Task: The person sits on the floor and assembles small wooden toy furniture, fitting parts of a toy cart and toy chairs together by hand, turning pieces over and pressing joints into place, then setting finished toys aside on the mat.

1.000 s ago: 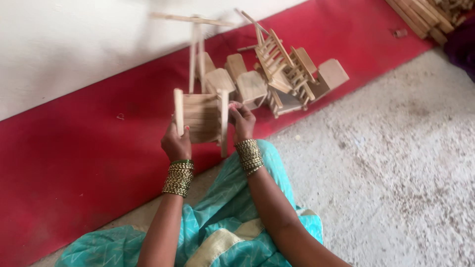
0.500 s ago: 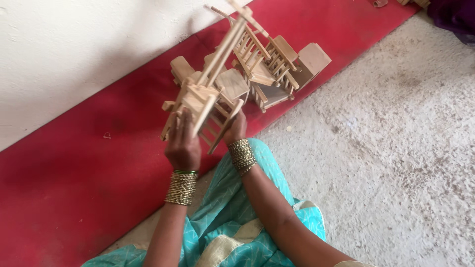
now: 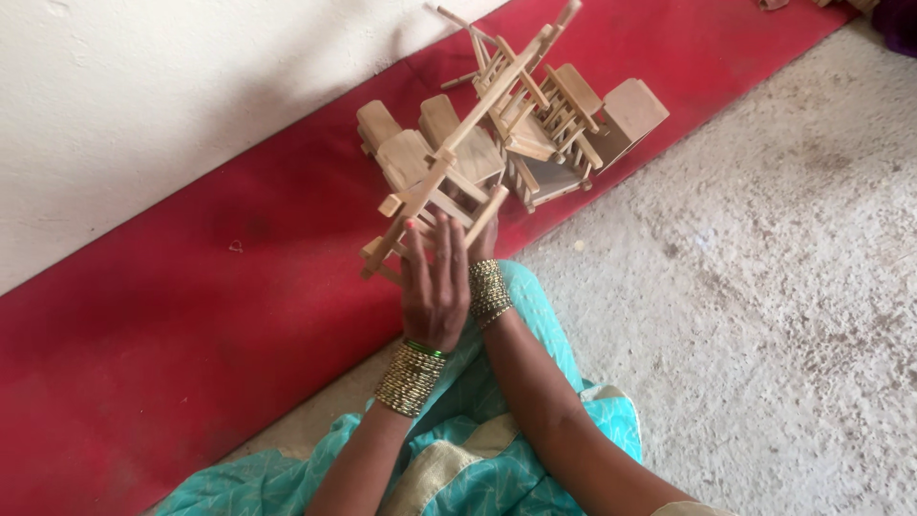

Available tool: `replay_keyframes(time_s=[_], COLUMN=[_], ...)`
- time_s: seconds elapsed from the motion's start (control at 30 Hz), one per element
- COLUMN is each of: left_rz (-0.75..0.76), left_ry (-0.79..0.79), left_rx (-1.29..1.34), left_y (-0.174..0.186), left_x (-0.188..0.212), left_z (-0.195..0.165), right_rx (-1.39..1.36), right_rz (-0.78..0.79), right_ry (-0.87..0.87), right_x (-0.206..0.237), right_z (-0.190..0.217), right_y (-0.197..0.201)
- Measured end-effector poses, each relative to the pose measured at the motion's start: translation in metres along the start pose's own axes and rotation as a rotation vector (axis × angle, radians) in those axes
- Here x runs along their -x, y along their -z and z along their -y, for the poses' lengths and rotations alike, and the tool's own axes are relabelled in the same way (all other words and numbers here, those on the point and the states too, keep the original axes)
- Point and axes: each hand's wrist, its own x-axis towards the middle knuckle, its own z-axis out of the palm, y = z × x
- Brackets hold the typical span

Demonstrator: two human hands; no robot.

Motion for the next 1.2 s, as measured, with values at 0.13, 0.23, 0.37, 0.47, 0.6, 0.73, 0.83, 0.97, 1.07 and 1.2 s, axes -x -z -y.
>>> replay_keyframes(time_s=[0.13, 0.23, 0.37, 0.47, 0.6, 0.73, 0.83, 0.97, 1.07, 1.2], left_rz=[0.042, -0.02, -0.032, -0.269, -0.505, -0.416, 0.011, 0.138, 0.242, 0.28], left_ry=[-0.023, 0.027, 0.123, -0.015, 0.009, -0.048, 0.275, 0.339, 0.415, 0.522], left_rx=[0.082, 0.118, 0.727, 0.933, 0.963, 0.907, 0.889, 0.567, 0.309, 0.266], left_y=[0.025, 0.056, 0.128, 0.192, 0.255, 0.252, 0.22, 0.151, 0.105, 0.068], left_x=[-0.011, -0.035, -0.072, -0.094, -0.101, -0.074, -0.047, -0.031, -0.016, 0.005], left_z=[-0.006, -0.005, 0.023, 0.049, 0.089, 0.074, 0.056, 0.039, 0.025, 0.016], right_rx=[0.054, -0.038, -0.189, -0.161, -0.104, -0.046, -0.039, -0.024, 0.002, 0.033], right_rz=[-0.07, -0.072, 0.242, 0.188, 0.157, 0.137, 0.145, 0.153, 0.153, 0.153], right_ry=[-0.12, -0.198, -0.009, -0.016, -0.058, -0.084, -0.079, -0.077, -0.083, -0.111], right_x=[0.009, 0.009, -0.003, -0.011, -0.008, 0.005, 0.011, 0.013, 0.015, 0.02], right_z=[-0.005, -0.005, -0.001, 0.004, 0.005, 0.002, 0.004, 0.005, 0.003, -0.002], right_y=[0.003, 0.003, -0.003, -0.01, -0.017, -0.019, -0.018, -0.019, -0.02, -0.021])
